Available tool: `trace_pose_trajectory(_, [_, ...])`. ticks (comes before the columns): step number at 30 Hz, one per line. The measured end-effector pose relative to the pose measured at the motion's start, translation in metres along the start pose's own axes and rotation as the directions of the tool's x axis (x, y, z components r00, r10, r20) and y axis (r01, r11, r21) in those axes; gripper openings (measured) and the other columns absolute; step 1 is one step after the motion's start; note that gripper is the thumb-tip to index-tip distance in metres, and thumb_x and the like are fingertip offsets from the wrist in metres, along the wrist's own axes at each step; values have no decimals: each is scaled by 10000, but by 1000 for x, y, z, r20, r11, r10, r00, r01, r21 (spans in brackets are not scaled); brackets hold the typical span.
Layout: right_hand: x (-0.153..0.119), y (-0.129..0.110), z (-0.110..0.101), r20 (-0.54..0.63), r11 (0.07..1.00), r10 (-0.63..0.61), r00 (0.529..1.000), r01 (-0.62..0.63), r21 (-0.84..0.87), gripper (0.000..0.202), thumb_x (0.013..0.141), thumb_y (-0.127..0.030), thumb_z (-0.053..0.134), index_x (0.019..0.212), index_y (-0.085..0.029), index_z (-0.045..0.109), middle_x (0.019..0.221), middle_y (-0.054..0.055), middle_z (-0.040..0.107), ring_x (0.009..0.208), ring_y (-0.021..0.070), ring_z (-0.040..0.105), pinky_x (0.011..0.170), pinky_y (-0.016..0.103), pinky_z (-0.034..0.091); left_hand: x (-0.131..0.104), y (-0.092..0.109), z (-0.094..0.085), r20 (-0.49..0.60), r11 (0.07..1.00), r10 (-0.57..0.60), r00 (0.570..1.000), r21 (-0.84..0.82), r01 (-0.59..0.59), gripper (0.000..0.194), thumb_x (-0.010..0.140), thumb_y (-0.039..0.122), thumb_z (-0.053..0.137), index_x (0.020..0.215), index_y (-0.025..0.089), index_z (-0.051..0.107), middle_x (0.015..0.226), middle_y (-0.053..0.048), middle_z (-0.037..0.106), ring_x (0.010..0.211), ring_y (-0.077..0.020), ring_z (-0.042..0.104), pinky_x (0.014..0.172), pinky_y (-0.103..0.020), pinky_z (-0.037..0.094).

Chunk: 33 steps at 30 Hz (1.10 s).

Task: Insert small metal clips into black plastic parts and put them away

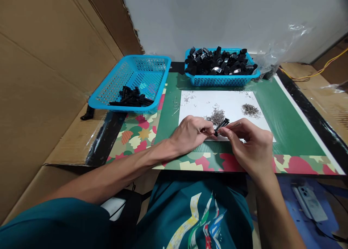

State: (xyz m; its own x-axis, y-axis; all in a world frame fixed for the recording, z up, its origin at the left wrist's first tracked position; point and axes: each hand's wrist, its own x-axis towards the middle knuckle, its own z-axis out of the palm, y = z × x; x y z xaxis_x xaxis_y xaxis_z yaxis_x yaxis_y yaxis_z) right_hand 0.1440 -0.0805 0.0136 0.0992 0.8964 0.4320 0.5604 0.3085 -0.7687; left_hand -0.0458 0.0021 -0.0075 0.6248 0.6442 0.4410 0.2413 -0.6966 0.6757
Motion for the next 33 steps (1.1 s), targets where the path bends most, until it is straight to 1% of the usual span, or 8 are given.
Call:
trace_pose_trajectory(3, [-1,1,1,-17,1000,20,1000,-20,15,84,969,-226,725,891,-221,694,791,11,794,680,170,775,626,262,607,2,2,0,-5,997,-70,998,-37,70,184,814,-12,678,748,147,742,720,3,758,662,-126,708,622,-220,467])
trace_pose_trajectory(5, [0,2,1,-29,999,48,998,-47,24,91,974,-248,727,896,-220,690,800,15,791,696,178,775,631,271,601,3,4,-1,19,991,-126,992,-40,127,158,808,5,717,744,149,733,719,10,750,664,-125,698,614,-219,457])
trace_pose_trajectory(9, [6,3,0,-31,993,101,994,-99,64,132,981,-288,728,882,-215,681,780,13,763,703,183,758,653,287,597,5,12,-3,59,979,-200,978,-28,202,87,846,130,810,823,161,732,749,22,738,677,-120,662,615,-224,435])
trace_pose_trajectory(12, [12,0,-3,-19,984,140,990,-137,111,149,976,-303,735,872,-213,680,775,11,745,683,177,742,658,295,607,6,17,-4,86,974,-222,971,-24,225,105,901,232,807,913,171,722,750,33,713,650,-110,623,605,-228,418])
trace_pose_trajectory(16, [20,-3,-7,17,976,167,986,-168,140,175,975,-327,739,856,-206,695,789,25,743,658,174,727,632,294,611,5,19,-5,112,983,-182,977,15,182,135,937,271,772,922,173,680,781,26,690,658,-119,606,611,-243,412])
trace_pose_trajectory(21, [26,-4,-8,58,974,164,985,-171,149,223,969,-379,748,849,-199,694,805,42,745,653,177,721,621,298,615,2,17,-4,93,992,-75,993,104,65,135,967,262,729,920,174,638,829,6,685,711,-142,614,663,-263,431])
trace_pose_trajectory(26, [27,-7,-8,80,974,146,986,-157,166,240,969,-396,747,844,-200,688,809,44,734,661,178,717,613,290,610,0,16,-1,78,990,-8,997,143,-3,141,964,261,731,912,172,635,815,2,665,733,-155,622,672,-268,433])
trace_pose_trajectory(33, [28,-9,-8,134,981,148,980,-162,103,211,989,-353,718,847,-202,680,771,23,714,616,156,682,582,269,565,-2,14,0,56,984,-38,998,177,27,146,889,265,799,861,185,680,763,21,691,665,-142,620,631,-264,408])
